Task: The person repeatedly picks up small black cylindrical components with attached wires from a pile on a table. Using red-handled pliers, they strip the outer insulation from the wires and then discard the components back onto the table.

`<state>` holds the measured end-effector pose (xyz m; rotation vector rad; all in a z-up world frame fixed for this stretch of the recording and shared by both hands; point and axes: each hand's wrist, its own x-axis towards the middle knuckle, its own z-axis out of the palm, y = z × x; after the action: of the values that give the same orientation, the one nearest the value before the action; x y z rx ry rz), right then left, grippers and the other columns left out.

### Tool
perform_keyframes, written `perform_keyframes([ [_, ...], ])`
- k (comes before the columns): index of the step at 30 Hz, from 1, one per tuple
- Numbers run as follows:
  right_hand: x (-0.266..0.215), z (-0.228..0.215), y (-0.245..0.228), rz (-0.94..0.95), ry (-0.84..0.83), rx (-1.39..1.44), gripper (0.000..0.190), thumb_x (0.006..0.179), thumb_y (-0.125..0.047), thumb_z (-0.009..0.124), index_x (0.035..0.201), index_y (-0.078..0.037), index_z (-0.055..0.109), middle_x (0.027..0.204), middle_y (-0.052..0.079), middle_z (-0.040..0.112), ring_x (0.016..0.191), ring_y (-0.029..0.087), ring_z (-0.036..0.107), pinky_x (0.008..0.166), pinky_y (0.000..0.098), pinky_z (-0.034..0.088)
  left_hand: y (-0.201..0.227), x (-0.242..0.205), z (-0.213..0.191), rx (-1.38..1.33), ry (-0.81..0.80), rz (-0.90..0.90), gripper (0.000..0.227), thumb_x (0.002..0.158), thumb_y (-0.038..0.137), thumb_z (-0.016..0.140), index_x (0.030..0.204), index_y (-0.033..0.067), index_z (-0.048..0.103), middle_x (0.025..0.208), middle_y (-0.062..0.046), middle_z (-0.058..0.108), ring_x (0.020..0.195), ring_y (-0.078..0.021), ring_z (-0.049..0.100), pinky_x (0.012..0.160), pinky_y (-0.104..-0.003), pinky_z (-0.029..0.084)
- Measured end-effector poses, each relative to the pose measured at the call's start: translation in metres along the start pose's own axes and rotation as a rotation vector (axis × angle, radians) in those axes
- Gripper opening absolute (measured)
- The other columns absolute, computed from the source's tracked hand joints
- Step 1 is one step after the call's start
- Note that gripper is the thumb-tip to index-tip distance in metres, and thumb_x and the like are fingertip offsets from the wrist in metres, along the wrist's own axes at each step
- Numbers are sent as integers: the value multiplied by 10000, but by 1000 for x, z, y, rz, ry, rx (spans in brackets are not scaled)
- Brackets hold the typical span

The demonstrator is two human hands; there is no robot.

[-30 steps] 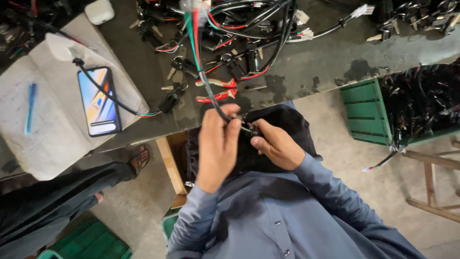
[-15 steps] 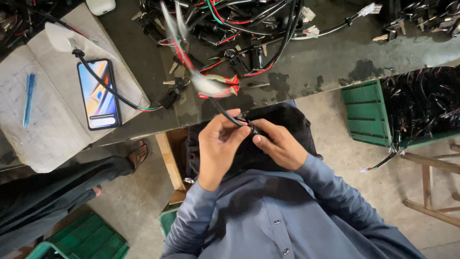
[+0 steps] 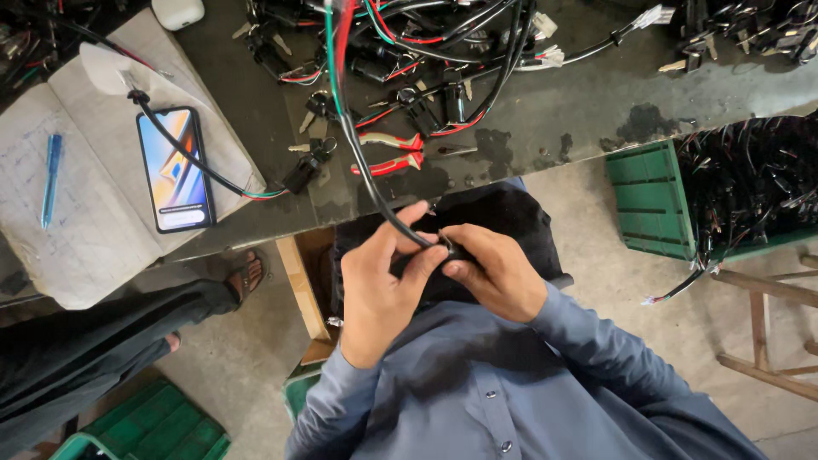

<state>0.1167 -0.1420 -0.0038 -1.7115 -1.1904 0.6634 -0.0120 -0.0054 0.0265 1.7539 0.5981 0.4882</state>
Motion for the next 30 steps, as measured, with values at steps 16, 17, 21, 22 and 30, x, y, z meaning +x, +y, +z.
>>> perform_keyframes([
  [16, 5, -10, 6, -52, 70, -186, 286, 905, -242, 619, 1066, -17, 549, 942, 185, 585, 858, 414, 593, 719, 451, 461, -22, 9, 5, -255, -267, -137, 182, 966, 50, 697, 1143, 9, 712, 1011, -4, 627, 948, -93, 603, 836, -252, 499],
  [17, 4, -15, 5, -31, -5, -94, 276, 937, -253, 598, 1069, -16, 548, 922, 176, 589, 846, 398, 597, 717, 439, 461, -24, 8, 1, -345, -329, -162, 218, 952, 44, 685, 1167, 10, 695, 1036, 10, 629, 977, -82, 601, 872, -243, 494],
  [21, 5, -27, 8, 93, -284, 224, 308, 1007, -314, 508, 1103, -24, 548, 813, 150, 588, 735, 319, 581, 672, 394, 454, -38, 3, 3, -709, -373, -170, 231, 968, 10, 677, 1197, -14, 680, 1063, 26, 607, 1006, -71, 566, 942, -236, 469],
  [22, 4, -27, 10, 142, -346, 288, 328, 1010, -333, 483, 1116, -28, 548, 779, 146, 584, 692, 296, 569, 652, 384, 451, -43, 0, 13, -805, -340, -148, 200, 991, -2, 686, 1189, -28, 690, 1050, 20, 593, 992, -76, 550, 942, -241, 461],
  [30, -15, -21, 26, -19, -87, 380, 422, 1038, -399, 542, 1190, -8, 499, 986, 143, 549, 913, 213, 537, 837, 335, 467, -43, 22, -1, 10, -272, 351, 474, 838, 145, 826, 1223, 32, 573, 1219, -112, 589, 1184, -260, 572, 1049, -376, 454],
])
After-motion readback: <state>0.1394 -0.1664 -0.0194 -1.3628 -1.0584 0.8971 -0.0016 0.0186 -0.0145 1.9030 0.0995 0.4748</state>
